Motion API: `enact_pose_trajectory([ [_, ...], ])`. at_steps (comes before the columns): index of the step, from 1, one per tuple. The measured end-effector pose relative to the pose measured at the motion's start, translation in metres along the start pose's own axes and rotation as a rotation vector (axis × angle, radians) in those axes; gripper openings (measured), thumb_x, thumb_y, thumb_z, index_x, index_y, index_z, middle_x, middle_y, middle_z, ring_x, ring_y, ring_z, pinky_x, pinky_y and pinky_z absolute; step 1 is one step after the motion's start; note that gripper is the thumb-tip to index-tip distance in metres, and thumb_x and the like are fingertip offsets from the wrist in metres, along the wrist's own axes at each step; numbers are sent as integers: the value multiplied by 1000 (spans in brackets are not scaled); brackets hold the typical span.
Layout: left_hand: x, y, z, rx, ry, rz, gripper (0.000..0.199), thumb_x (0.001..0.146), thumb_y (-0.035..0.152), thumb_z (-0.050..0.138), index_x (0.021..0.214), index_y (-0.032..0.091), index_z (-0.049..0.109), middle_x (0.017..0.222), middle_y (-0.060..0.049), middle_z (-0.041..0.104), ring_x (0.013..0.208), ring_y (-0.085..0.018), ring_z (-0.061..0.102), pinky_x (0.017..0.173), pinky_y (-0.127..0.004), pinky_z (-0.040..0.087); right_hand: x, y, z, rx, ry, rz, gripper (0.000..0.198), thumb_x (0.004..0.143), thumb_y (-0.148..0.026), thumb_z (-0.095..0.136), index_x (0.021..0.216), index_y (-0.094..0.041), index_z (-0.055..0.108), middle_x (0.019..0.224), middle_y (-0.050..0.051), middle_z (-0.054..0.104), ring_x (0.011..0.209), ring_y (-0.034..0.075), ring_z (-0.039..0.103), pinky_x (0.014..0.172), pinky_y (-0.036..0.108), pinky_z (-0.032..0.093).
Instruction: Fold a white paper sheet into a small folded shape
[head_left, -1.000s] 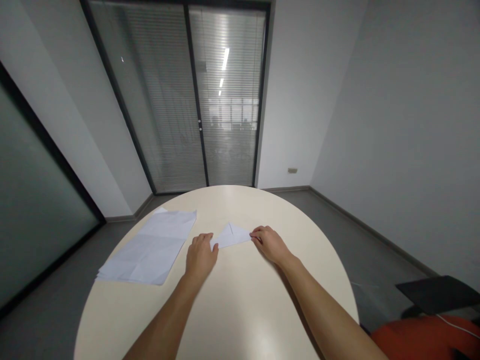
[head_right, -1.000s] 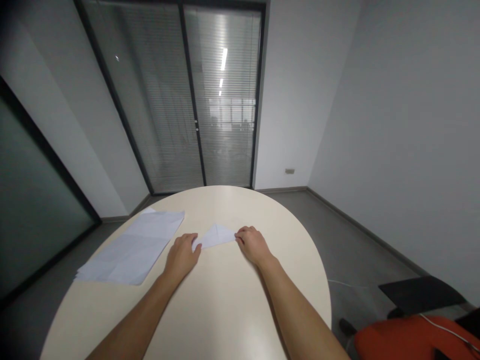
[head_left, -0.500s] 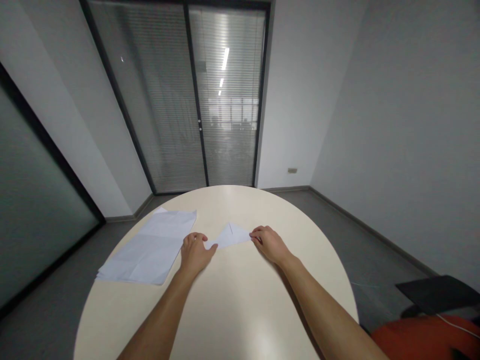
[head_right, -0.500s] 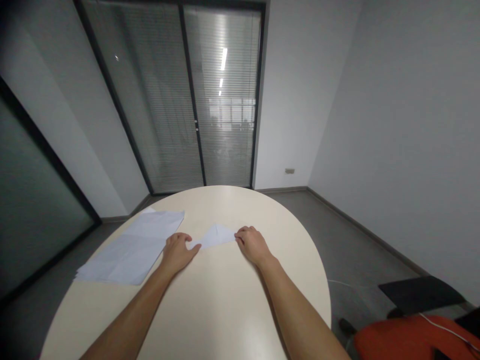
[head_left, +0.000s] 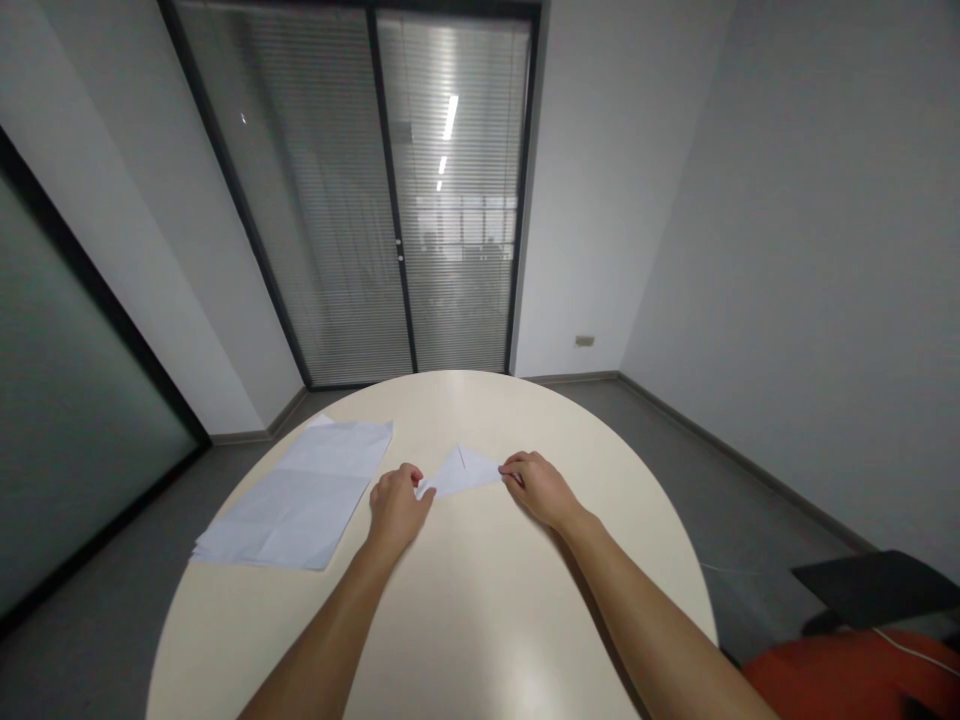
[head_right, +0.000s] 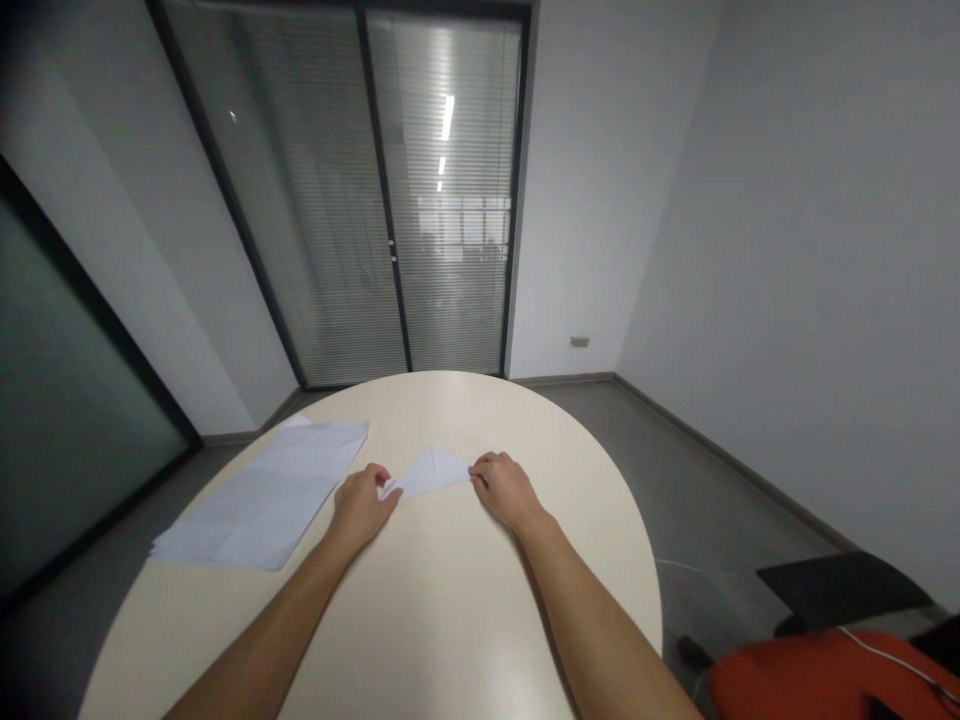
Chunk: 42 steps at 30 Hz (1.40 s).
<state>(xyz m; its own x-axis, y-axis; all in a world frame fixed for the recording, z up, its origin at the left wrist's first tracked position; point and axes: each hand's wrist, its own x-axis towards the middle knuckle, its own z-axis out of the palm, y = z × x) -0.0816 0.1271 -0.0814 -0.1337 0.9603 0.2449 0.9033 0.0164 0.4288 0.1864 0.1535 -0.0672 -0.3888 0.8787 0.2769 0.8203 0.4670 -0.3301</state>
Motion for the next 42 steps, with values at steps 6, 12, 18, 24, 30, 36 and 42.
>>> enact_pose_trajectory([
  [6,-5,2,-2,1,9,77,29,89,20,68,118,18,62,98,-4,71,101,-22,63,88,-31,44,2,-1,0,1,-19,9,27,97,-23,54,110,-19,77,115,7,73,103,22,62,93,29,44],
  [12,-8,9,-8,176,-33,123,18,93,25,63,108,18,70,99,-7,73,99,-24,63,85,-32,44,3,-3,1,-38,-38,14,28,97,-21,52,115,-21,75,114,9,72,106,22,61,93,29,43],
  [18,-11,13,-13,289,-39,179,22,97,27,56,105,20,75,102,-8,73,102,-26,62,88,-35,44,2,-9,2,-102,-35,30,28,98,-23,50,112,-19,74,109,11,69,102,22,61,90,30,43],
  [24,-17,19,-17,376,-51,230,27,98,21,50,101,18,77,103,-12,70,105,-29,59,89,-40,43,3,-15,-1,-126,-63,45,29,98,-23,49,110,-18,75,111,12,68,104,22,60,91,30,42],
  [30,-19,22,-19,338,-111,262,23,96,21,53,104,15,74,113,-14,66,107,-30,56,90,-41,44,2,-17,-5,-136,-61,39,32,99,-25,48,116,-19,74,113,12,68,106,23,60,92,31,43],
  [36,-16,19,-15,223,-177,285,32,96,6,43,102,15,73,121,-12,66,109,-25,57,93,-35,44,1,-20,-8,-173,-67,79,34,100,-29,48,119,-21,74,114,12,67,105,25,60,91,33,44],
  [42,-17,15,-7,228,-176,321,42,93,-1,38,114,16,70,123,-12,69,116,-23,58,104,-33,43,1,-25,-10,-207,-61,92,33,99,-29,49,121,-22,72,110,13,67,103,26,59,90,34,43],
])
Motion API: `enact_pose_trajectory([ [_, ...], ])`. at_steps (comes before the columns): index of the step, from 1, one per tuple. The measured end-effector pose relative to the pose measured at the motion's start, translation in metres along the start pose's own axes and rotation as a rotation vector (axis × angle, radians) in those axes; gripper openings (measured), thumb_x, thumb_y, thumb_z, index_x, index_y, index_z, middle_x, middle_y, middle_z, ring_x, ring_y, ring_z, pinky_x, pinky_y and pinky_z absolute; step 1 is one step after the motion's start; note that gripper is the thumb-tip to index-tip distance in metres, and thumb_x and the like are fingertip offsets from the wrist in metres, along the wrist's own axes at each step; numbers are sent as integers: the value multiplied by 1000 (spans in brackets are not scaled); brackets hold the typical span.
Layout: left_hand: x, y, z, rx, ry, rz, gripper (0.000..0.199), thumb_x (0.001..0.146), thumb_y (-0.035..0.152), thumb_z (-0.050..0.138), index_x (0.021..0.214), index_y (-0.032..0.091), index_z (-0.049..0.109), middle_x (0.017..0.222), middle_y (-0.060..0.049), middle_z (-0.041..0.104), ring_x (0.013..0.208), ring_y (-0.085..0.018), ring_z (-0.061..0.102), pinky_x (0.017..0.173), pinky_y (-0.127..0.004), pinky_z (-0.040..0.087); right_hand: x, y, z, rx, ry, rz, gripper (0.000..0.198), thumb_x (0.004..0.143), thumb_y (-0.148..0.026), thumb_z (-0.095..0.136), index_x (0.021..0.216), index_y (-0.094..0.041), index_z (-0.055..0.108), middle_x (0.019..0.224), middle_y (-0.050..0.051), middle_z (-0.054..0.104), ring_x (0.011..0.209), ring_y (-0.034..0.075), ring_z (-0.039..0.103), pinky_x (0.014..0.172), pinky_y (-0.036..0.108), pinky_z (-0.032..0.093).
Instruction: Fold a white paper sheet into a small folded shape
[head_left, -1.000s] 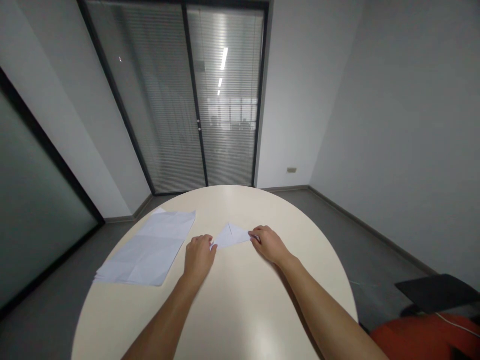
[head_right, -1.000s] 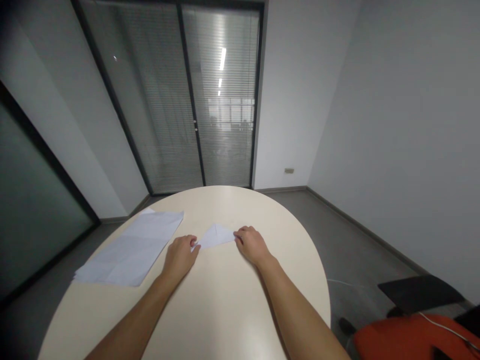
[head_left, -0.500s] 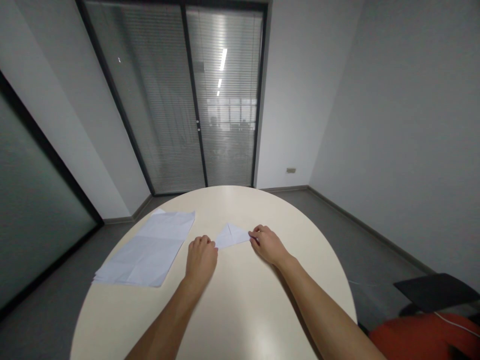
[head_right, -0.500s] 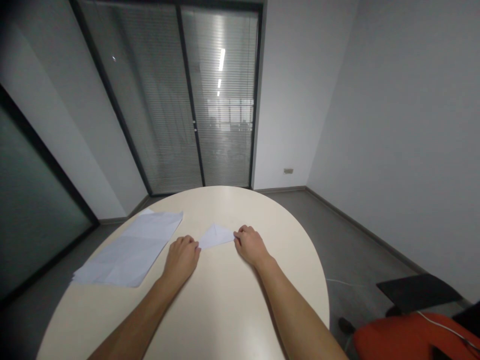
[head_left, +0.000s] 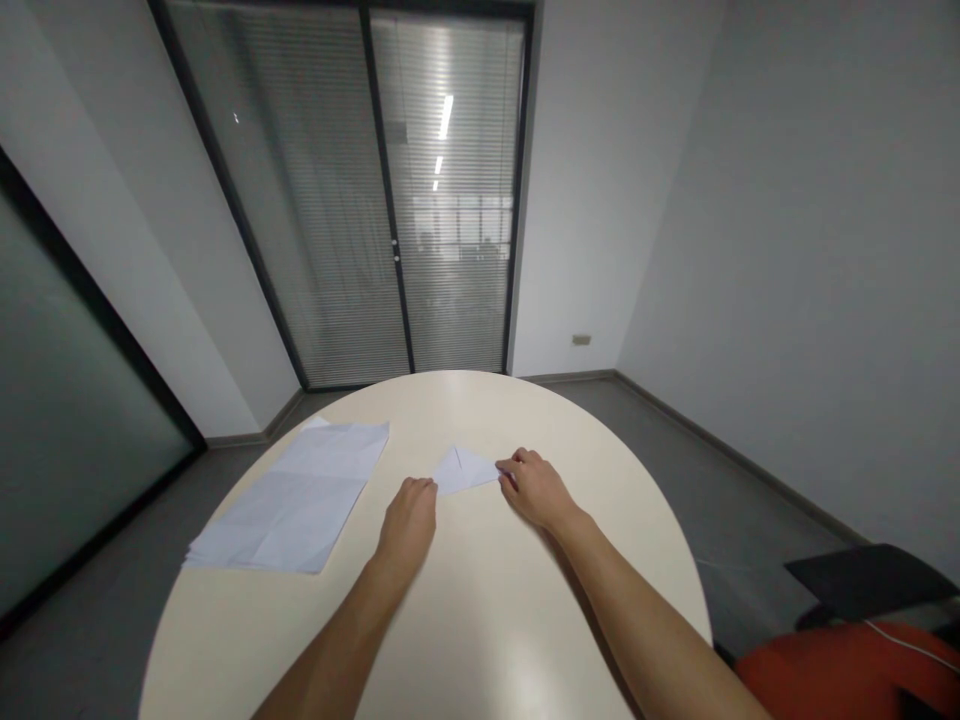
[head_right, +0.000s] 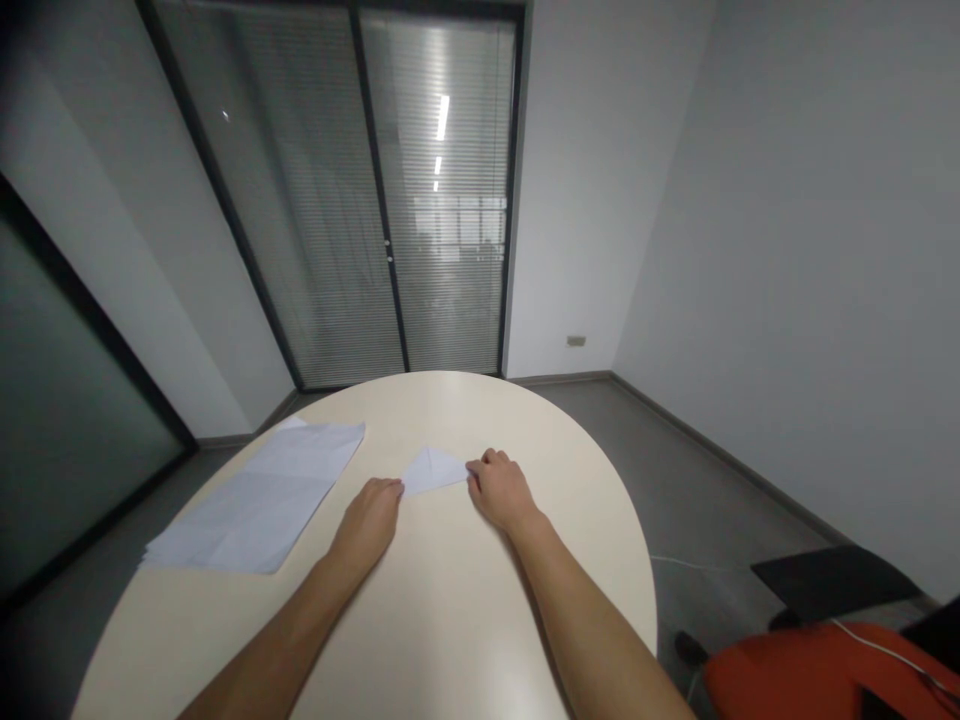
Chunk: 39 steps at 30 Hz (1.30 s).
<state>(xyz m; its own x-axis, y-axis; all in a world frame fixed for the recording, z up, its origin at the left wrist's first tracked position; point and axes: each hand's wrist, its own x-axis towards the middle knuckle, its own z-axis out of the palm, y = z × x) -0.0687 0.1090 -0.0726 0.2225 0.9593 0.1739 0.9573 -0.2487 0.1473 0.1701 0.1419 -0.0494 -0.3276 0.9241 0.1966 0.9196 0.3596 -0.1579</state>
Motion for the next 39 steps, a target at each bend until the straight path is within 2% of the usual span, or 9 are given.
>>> enact_pose_trajectory([
  [5,-1,0,0,-22,-4,-4,40,93,0,40,117,14,69,127,-13,67,119,-23,57,107,-33,42,0,-1,-1,-27,-5,-34,33,100,-29,47,119,-22,72,109,13,66,102,25,59,89,34,44],
  [8,0,-1,-2,-43,5,-16,40,93,1,40,115,17,70,125,-11,68,119,-23,57,107,-34,42,0,0,-1,-28,-7,-27,32,100,-30,47,111,-21,75,107,13,67,103,25,59,89,33,45],
  [13,1,-2,-1,-46,-9,-21,39,95,3,39,114,16,71,126,-12,68,118,-24,57,103,-34,43,0,0,-2,-36,14,24,32,100,-28,47,97,-20,78,103,13,70,103,26,61,85,33,46],
  [22,3,-3,1,-63,19,-28,36,95,3,43,109,18,72,120,-11,70,116,-23,59,98,-33,45,-2,-1,-6,-37,-16,155,32,97,-27,49,100,-17,79,107,16,72,106,28,62,79,31,48],
  [28,2,-3,-1,-42,9,-3,35,97,5,41,107,18,73,119,-12,70,112,-24,60,97,-34,45,-3,-2,-7,-45,-14,189,28,94,-25,51,92,-16,78,104,17,72,104,28,63,78,32,48],
  [35,4,-1,-6,-63,-17,0,30,98,11,44,101,20,72,109,-9,71,108,-24,60,95,-34,44,-2,4,-5,48,-24,48,26,94,-33,55,84,-22,77,108,8,73,104,23,62,77,29,46],
  [39,3,-2,-7,-31,-4,11,28,99,13,45,102,20,72,109,-8,71,106,-24,61,93,-33,45,-2,5,-3,79,-16,23,23,94,-37,58,88,-24,77,110,6,72,101,22,64,74,28,45],
])
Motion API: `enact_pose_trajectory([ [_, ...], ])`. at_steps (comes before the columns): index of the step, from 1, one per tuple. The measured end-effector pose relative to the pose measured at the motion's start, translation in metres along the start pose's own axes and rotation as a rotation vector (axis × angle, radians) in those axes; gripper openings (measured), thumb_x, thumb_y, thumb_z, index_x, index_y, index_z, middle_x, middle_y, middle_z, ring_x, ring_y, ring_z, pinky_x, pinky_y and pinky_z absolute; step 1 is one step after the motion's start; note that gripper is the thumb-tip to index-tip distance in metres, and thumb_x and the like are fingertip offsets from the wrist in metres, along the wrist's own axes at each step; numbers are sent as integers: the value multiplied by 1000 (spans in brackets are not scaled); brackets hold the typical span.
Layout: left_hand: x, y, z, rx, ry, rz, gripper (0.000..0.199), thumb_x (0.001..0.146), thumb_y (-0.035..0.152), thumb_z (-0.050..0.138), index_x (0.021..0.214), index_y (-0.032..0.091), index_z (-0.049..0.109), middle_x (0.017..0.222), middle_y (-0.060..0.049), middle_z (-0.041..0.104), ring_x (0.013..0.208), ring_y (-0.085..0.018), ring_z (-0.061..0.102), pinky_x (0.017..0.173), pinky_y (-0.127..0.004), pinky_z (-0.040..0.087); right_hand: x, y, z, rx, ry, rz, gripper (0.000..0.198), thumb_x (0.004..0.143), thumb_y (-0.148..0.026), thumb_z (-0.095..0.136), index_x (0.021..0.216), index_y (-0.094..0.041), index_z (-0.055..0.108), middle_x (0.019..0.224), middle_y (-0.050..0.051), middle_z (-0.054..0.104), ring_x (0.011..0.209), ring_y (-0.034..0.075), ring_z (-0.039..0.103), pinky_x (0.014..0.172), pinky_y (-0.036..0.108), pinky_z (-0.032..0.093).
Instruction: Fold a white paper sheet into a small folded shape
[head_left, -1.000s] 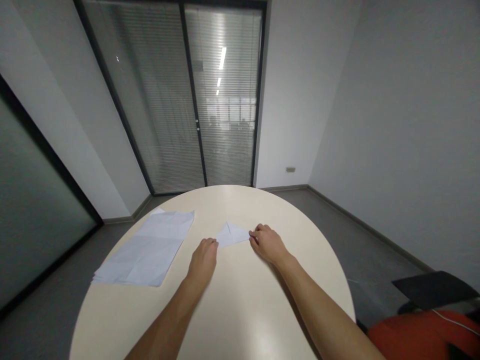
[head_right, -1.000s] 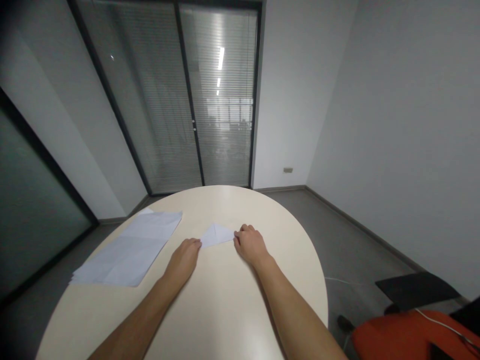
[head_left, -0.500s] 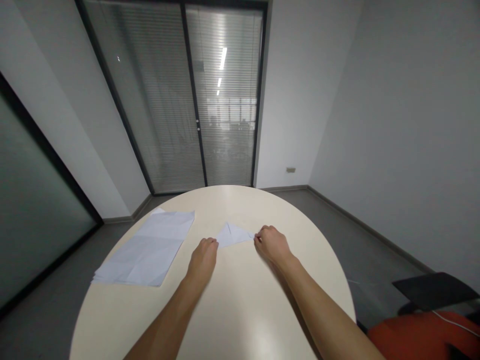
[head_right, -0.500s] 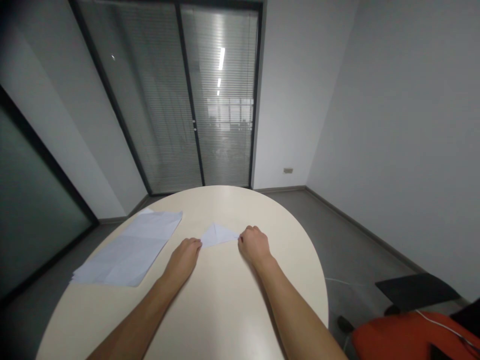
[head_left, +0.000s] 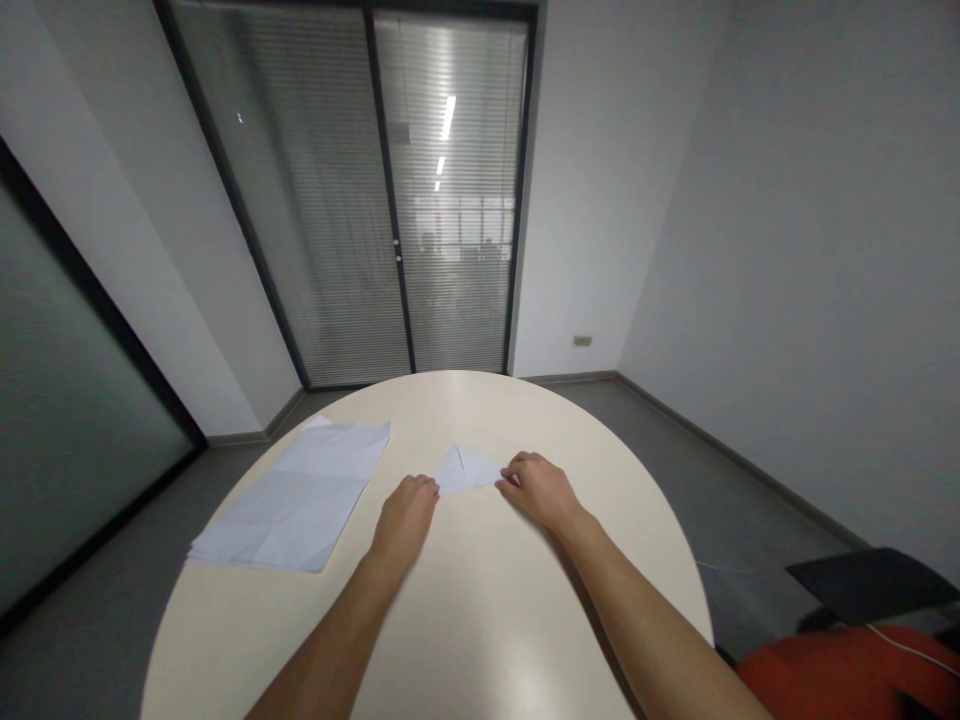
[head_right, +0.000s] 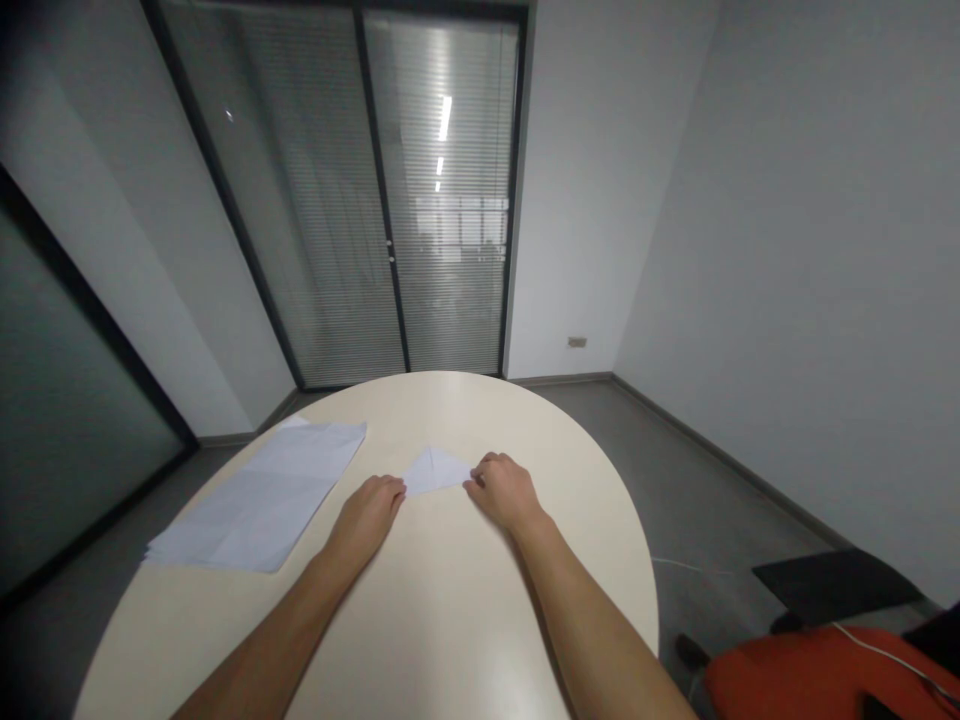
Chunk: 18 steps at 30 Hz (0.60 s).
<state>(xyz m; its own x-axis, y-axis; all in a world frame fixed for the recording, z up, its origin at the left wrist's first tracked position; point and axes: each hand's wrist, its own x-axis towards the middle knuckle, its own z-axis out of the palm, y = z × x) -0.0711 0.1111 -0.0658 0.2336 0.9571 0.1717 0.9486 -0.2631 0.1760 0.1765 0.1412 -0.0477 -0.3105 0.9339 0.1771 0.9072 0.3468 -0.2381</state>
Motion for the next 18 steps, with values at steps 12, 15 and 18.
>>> enact_pose_trajectory([
  [12,-1,-1,0,11,27,-1,21,100,21,51,107,21,71,113,-7,70,108,-23,61,93,-32,46,2,3,4,11,44,-19,25,97,-39,56,101,-26,77,108,5,73,99,21,65,72,28,43],
  [15,-1,0,0,24,34,-10,22,100,22,52,112,20,70,114,-7,70,109,-23,61,93,-33,46,2,2,3,9,37,-16,26,98,-40,55,102,-26,77,107,5,73,99,21,65,72,27,43],
  [18,-2,2,-2,32,28,-22,23,100,23,52,115,20,69,115,-7,70,110,-23,61,94,-32,46,2,3,3,7,33,-17,28,99,-41,54,103,-25,77,107,5,73,99,21,66,72,27,44],
])
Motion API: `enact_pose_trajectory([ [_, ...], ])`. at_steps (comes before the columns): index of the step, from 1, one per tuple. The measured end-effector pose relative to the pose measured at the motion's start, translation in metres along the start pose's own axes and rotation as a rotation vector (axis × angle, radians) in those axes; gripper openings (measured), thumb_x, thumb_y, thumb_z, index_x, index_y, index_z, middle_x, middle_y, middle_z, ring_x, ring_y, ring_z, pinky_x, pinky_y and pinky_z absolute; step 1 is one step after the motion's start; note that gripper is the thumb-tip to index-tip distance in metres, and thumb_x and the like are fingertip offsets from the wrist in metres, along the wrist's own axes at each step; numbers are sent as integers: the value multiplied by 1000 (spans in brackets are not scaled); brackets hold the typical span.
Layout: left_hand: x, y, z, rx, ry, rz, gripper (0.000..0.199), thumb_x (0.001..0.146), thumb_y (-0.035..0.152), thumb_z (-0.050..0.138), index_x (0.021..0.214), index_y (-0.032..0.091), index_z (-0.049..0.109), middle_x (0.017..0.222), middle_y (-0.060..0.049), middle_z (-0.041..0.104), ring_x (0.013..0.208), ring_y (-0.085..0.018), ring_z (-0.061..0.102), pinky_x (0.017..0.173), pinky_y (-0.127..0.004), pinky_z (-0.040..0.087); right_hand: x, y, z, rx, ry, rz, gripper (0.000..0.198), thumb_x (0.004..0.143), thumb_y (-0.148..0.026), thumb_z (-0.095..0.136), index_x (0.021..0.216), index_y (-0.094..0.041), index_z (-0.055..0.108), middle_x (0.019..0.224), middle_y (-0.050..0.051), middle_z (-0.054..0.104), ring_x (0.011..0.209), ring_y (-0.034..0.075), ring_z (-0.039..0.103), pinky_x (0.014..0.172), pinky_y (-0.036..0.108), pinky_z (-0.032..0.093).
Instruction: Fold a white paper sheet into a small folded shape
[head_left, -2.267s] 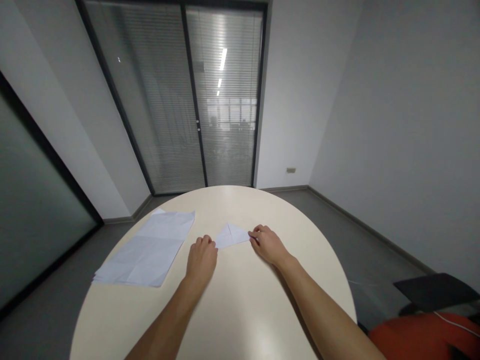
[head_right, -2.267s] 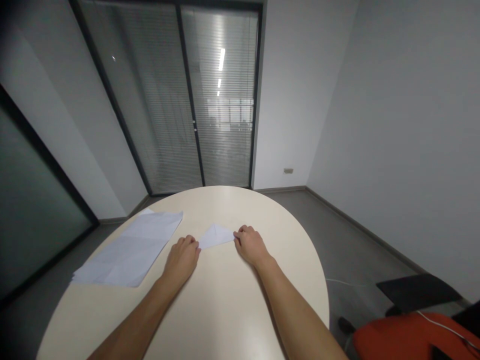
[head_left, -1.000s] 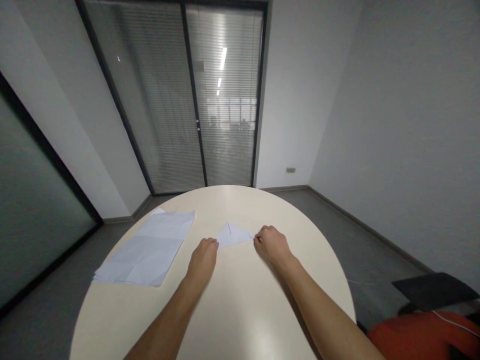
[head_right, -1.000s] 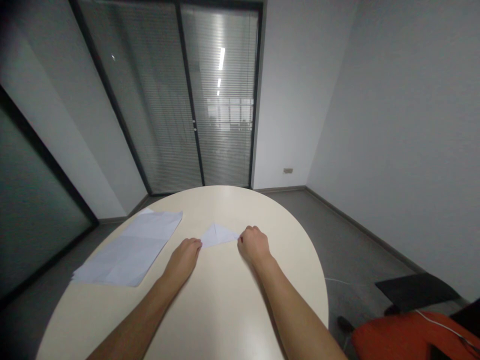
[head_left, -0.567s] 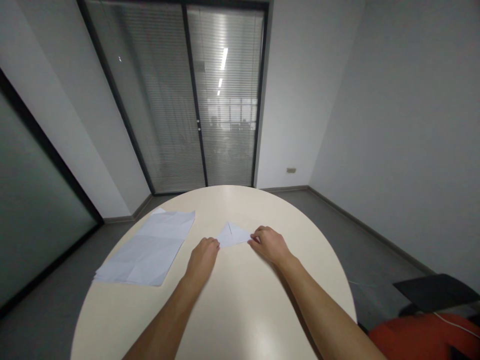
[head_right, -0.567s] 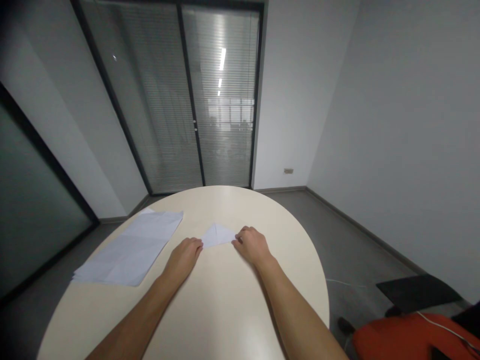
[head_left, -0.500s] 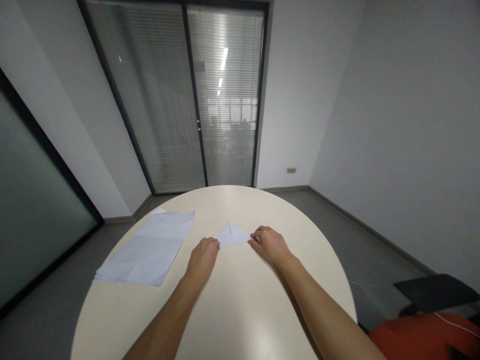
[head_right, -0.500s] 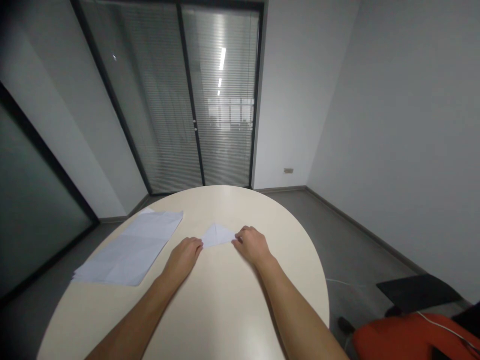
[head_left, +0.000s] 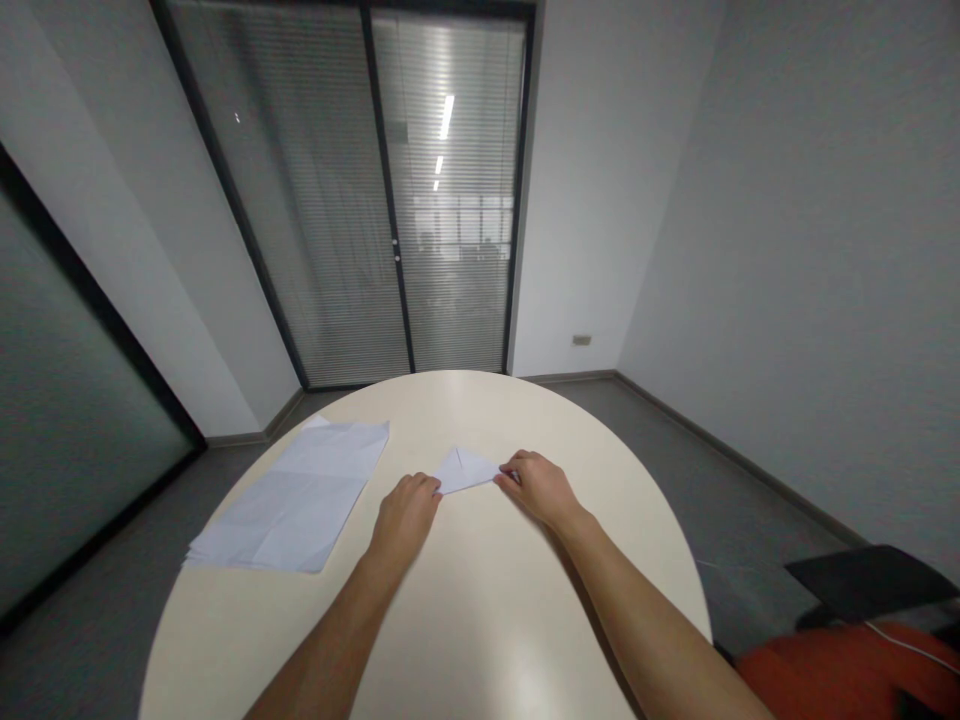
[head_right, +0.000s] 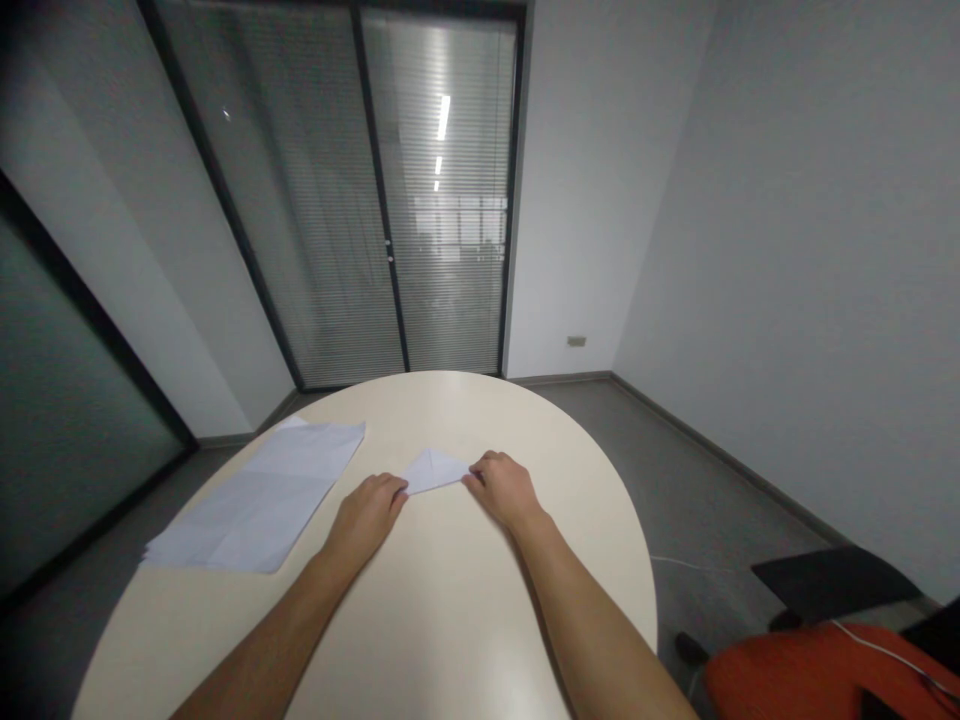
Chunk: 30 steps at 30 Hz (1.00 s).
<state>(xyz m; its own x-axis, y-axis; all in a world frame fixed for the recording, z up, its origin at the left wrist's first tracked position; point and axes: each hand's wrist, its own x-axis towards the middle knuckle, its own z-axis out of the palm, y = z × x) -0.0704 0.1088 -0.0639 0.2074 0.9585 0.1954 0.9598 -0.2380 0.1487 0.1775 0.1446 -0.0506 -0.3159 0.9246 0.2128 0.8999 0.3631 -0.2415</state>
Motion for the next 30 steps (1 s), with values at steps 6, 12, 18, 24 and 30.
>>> enact_pose_trajectory([
  [6,-1,3,-5,5,-2,-15,22,102,24,51,114,20,70,114,-7,72,109,-22,63,92,-31,48,-1,1,2,22,26,-12,32,100,-42,51,103,-25,78,107,5,74,99,21,66,73,27,44],
  [12,-1,4,-7,17,-9,-33,25,103,26,48,111,20,71,111,-7,73,109,-23,64,88,-31,50,0,1,3,36,35,-7,34,102,-43,49,104,-25,77,108,6,74,102,22,65,76,28,45],
  [18,0,4,-8,28,-11,-32,25,103,26,48,110,20,71,109,-7,74,106,-24,65,86,-32,51,0,2,2,48,11,-3,24,96,-39,59,105,-25,77,110,7,73,103,23,65,78,29,47],
  [24,-1,4,-9,32,-12,-41,26,104,27,46,109,21,71,106,-7,74,104,-24,66,84,-32,50,-1,2,6,116,49,42,26,94,-29,56,111,-22,75,114,7,73,106,23,65,85,30,48],
  [30,0,4,-9,31,-18,-52,27,104,28,44,109,22,71,106,-7,74,104,-23,66,85,-31,49,0,-2,9,89,71,48,28,97,-30,52,111,-23,76,113,7,75,109,24,64,86,30,49],
])
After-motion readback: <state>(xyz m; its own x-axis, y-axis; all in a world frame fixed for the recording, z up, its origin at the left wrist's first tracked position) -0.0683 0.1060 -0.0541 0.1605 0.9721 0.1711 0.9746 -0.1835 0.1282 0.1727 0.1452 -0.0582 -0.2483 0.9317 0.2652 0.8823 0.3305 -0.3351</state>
